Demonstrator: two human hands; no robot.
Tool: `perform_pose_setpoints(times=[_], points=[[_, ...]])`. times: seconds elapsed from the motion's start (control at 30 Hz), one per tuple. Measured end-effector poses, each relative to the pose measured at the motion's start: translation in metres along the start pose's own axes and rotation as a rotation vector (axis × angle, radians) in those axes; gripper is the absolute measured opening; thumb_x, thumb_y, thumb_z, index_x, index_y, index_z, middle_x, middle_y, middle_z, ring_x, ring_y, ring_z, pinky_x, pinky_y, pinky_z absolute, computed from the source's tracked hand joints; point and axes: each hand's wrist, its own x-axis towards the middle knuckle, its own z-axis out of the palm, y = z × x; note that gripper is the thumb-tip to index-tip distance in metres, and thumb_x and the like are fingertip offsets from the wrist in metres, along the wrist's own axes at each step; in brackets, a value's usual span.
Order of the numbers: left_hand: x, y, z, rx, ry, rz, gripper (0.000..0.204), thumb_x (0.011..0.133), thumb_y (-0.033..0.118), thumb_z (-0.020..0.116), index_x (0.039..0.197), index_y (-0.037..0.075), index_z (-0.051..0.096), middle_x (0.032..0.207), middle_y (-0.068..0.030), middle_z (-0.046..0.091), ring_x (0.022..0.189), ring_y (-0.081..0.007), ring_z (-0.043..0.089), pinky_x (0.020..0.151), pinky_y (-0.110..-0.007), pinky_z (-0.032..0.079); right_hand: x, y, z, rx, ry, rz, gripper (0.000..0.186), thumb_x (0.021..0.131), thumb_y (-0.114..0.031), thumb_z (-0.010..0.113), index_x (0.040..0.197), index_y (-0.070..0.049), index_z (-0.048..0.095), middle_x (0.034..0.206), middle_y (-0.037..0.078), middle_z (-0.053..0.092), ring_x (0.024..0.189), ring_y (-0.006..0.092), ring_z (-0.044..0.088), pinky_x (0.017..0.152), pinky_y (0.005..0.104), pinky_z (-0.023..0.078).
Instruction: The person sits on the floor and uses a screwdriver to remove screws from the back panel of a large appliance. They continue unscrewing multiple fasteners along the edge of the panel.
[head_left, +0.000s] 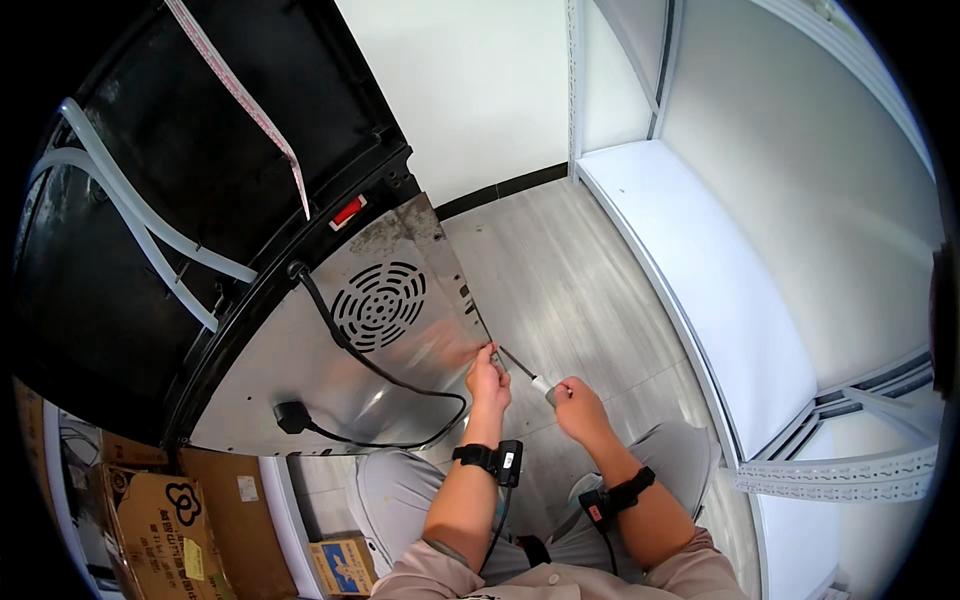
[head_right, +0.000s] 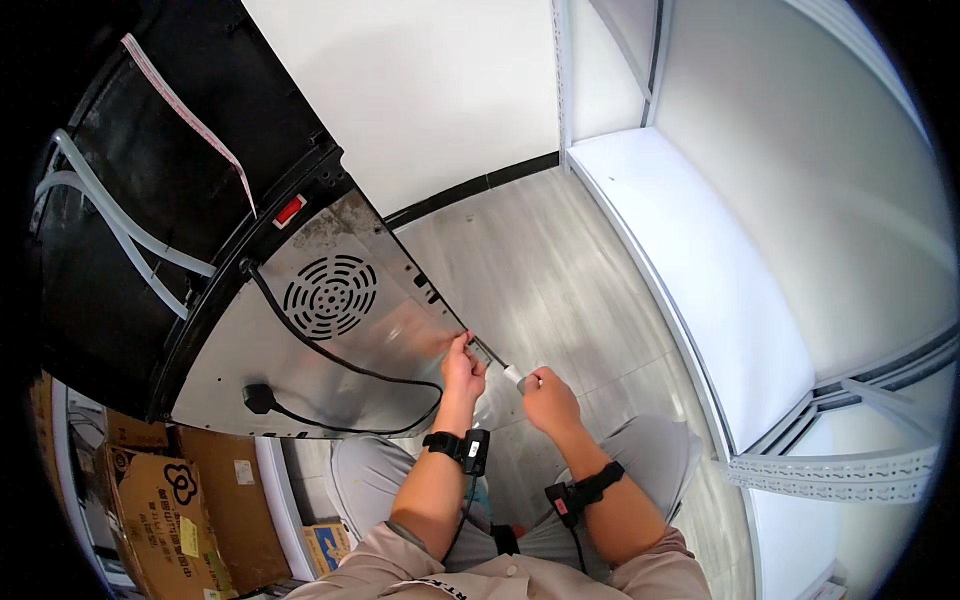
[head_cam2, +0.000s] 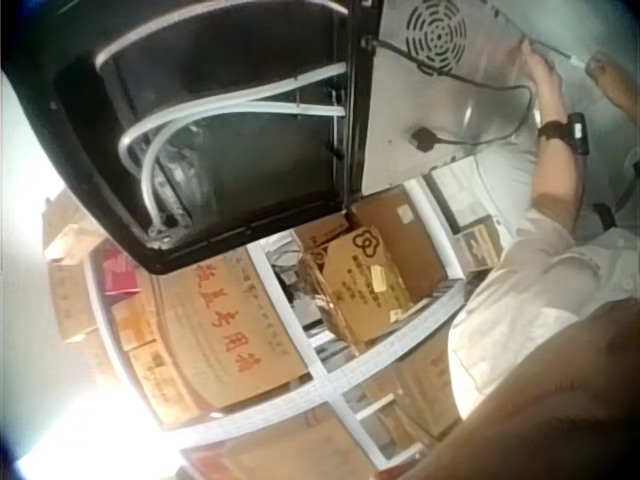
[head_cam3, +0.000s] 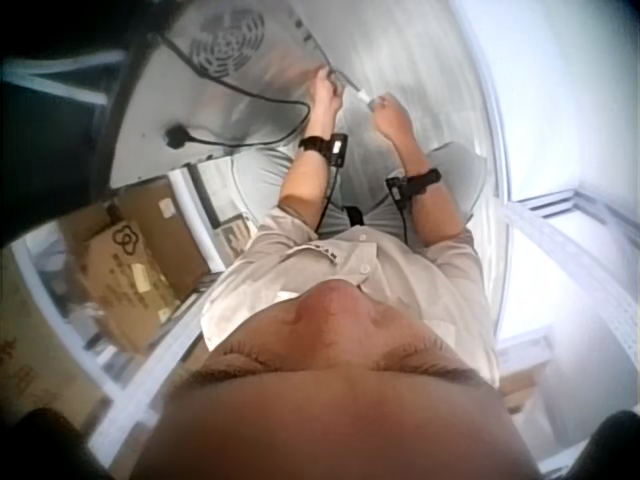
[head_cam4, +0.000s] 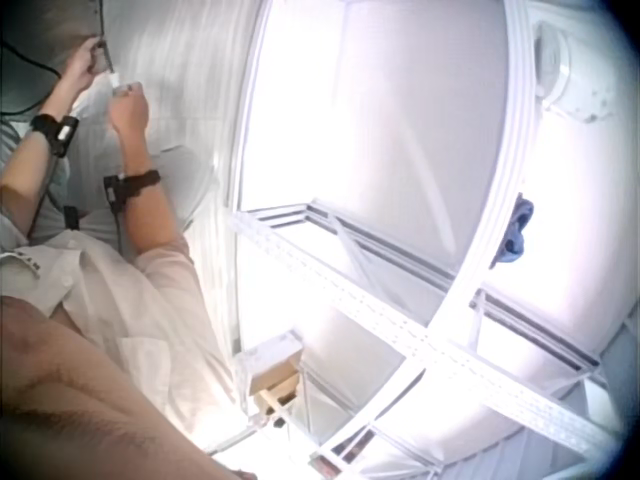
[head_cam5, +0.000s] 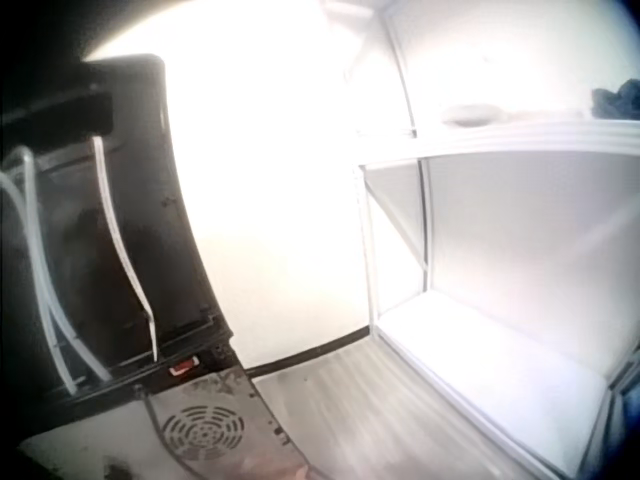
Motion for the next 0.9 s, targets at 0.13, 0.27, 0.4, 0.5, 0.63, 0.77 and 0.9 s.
perform_pose_setpoints(times=[0.13,0.27,0.4,0.5,0.63,0.77,0.9], points=[[-0.006,-0.002,0.001,0.013,-0.003,0.007,0.014,0.092,0.022,0.057,0.094,0.009,0.061,0.060,0.0072,0.036,0.046,-0.0063,0.027,0.042,-0.024,0.020,-0.008,-0.016,-0.016,0.073,0.112,-0.052,0.044,0.082,-0.042,0.063,0.101,-0.002,0.061,0.089,0.019,0.066,0.086,0.0359,0.064,0.075,0.0429,0.048],[-0.025,-0.001,-0.003,0.008,-0.178,-0.166,0.025,0.096,0.030,0.050,0.097,0.007,0.060,0.064,0.0041,0.041,0.051,-0.0083,0.033,0.045,-0.024,0.025,-0.009,-0.034,-0.024,0.098,0.176,-0.181,0.048,0.074,-0.038,0.071,0.100,0.002,0.060,0.085,0.019,0.066,0.078,0.0330,0.064,0.069,0.0389,0.049],[-0.055,0.017,0.004,-0.016,-0.369,-0.309,0.039,0.099,0.036,0.041,0.103,0.002,0.060,0.072,-0.0012,0.051,0.060,-0.0131,0.045,0.054,-0.027,0.039,-0.017,-0.049,-0.017,0.286,0.184,-0.313,0.040,0.074,-0.027,0.071,0.098,0.004,0.060,0.083,0.019,0.065,0.075,0.0289,0.064,0.067,0.0371,0.049],[-0.080,0.035,0.011,-0.057,-0.406,-0.340,0.045,0.100,0.038,0.037,0.107,-0.001,0.059,0.080,-0.0058,0.057,0.072,-0.0184,0.053,0.071,-0.032,0.047,-0.018,-0.054,-0.006,0.377,0.231,-0.433,0.033,0.075,-0.020,0.071,0.097,0.003,0.060,0.080,0.017,0.065,0.073,0.0262,0.064,0.065,0.0366,0.049],[-0.106,0.048,0.020,-0.155,-0.380,-0.351,0.046,0.100,0.037,0.037,0.107,-0.004,0.056,0.089,-0.0108,0.060,0.087,-0.0227,0.058,0.085,-0.035,0.048,-0.026,-0.067,-0.008,0.390,0.331,-0.520,0.027,0.076,-0.016,0.072,0.095,0.000,0.059,0.079,0.015,0.065,0.071,0.0258,0.064,0.064,0.0358,0.049],[-0.126,0.052,0.016,-0.212,-0.376,-0.292,0.043,0.100,0.037,0.038,0.105,-0.003,0.054,0.091,-0.0108,0.057,0.087,-0.0221,0.057,0.085,-0.035,0.048,-0.034,-0.072,-0.014,0.324,0.293,-0.598,0.027,0.077,-0.017,0.074,0.094,-0.002,0.059,0.078,0.015,0.064,0.070,0.0262,0.063,0.062,0.0347,0.049],[-0.162,0.080,-0.002,-0.106,-0.343,-0.287,0.041,0.100,0.036,0.038,0.102,-0.003,0.054,0.090,-0.0090,0.055,0.086,-0.0214,0.055,0.089,-0.037,0.048,-0.051,-0.081,-0.025,0.252,0.134,-0.751,0.026,0.074,-0.014,0.072,0.094,-0.004,0.059,0.078,0.012,0.064,0.069,0.0278,0.063,0.061,0.0354,0.049]])
